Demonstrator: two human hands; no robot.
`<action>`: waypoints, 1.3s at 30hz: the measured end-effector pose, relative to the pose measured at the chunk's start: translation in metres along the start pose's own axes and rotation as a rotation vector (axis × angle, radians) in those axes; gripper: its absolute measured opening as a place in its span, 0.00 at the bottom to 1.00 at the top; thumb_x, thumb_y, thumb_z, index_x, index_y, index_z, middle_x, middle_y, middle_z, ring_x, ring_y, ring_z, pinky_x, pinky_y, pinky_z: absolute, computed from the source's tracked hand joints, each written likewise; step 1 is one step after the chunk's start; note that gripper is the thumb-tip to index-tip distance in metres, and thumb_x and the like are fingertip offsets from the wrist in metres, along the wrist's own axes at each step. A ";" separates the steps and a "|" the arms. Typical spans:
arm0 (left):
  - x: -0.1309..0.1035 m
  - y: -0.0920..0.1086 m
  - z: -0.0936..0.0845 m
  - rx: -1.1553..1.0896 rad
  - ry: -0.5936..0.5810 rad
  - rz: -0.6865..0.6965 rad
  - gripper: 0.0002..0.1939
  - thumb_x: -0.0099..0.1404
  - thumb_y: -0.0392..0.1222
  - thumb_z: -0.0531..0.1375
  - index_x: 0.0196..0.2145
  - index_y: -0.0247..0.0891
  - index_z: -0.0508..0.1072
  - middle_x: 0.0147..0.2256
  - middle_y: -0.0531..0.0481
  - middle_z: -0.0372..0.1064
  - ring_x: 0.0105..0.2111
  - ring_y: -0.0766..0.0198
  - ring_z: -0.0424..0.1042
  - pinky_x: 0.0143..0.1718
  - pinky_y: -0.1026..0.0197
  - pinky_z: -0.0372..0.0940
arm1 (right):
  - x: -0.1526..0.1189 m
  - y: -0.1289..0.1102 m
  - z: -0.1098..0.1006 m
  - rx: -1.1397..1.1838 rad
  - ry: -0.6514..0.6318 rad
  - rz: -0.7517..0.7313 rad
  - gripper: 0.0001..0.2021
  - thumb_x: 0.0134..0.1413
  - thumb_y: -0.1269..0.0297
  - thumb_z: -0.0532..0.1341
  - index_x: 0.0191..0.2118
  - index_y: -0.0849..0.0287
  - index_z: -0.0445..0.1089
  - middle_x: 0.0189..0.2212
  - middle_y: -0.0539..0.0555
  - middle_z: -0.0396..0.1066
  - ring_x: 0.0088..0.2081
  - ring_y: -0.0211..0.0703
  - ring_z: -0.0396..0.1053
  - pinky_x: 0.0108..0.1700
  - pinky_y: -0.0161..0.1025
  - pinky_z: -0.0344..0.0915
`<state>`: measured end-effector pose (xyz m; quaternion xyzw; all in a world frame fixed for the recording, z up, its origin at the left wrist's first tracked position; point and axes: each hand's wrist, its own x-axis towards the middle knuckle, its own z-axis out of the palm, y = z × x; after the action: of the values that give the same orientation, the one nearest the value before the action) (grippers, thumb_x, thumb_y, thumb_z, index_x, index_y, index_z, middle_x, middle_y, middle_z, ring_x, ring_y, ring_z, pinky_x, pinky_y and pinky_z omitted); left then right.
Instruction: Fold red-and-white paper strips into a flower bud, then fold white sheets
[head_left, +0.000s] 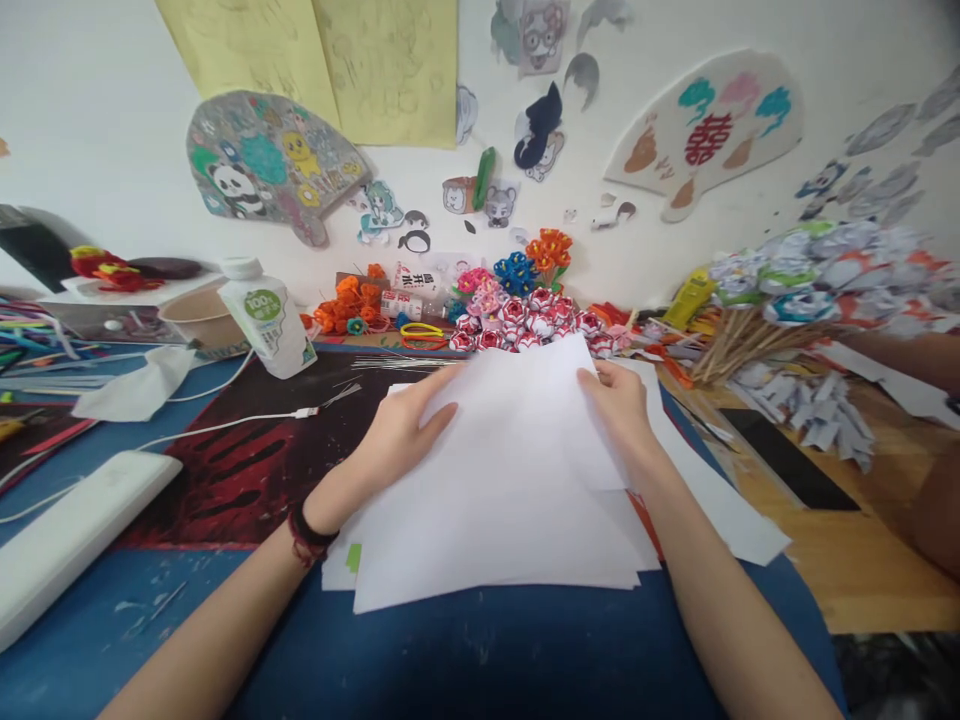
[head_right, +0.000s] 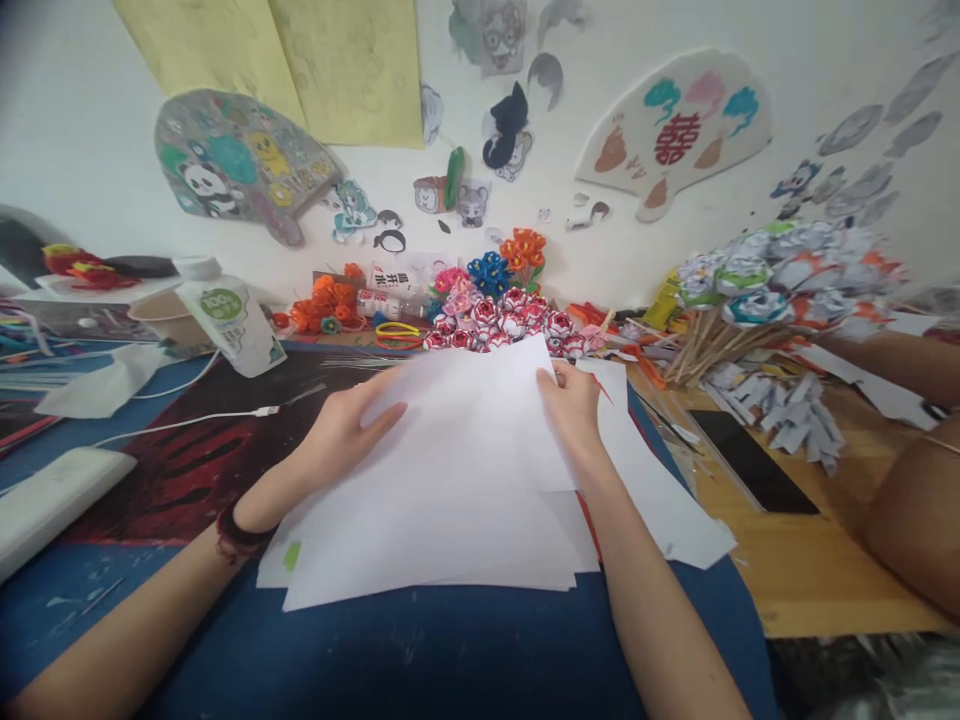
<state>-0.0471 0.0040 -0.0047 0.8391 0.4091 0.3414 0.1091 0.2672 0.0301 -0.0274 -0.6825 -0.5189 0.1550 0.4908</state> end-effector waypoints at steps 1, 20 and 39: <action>-0.001 0.004 0.003 0.068 -0.054 0.101 0.24 0.72 0.41 0.54 0.64 0.41 0.65 0.61 0.44 0.68 0.59 0.52 0.70 0.59 0.49 0.63 | -0.001 -0.001 0.001 -0.029 -0.004 -0.018 0.17 0.50 0.57 0.60 0.39 0.62 0.80 0.26 0.54 0.76 0.30 0.49 0.71 0.33 0.41 0.62; -0.023 0.026 0.035 0.419 -0.336 0.403 0.24 0.75 0.49 0.52 0.64 0.41 0.64 0.67 0.45 0.57 0.68 0.50 0.54 0.68 0.43 0.45 | -0.017 -0.014 0.010 -0.244 -0.019 -0.373 0.12 0.58 0.62 0.58 0.35 0.56 0.79 0.44 0.57 0.76 0.48 0.53 0.71 0.50 0.48 0.66; -0.026 0.050 0.029 0.260 -0.343 0.279 0.18 0.75 0.44 0.53 0.59 0.36 0.67 0.59 0.40 0.69 0.55 0.51 0.71 0.56 0.43 0.62 | -0.056 -0.011 0.027 -0.462 -0.628 -0.711 0.28 0.73 0.51 0.44 0.72 0.56 0.49 0.73 0.61 0.41 0.73 0.51 0.41 0.70 0.54 0.49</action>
<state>-0.0081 -0.0450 -0.0152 0.9401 0.3053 0.1504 0.0201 0.2180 -0.0045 -0.0475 -0.4753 -0.8611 0.0578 0.1708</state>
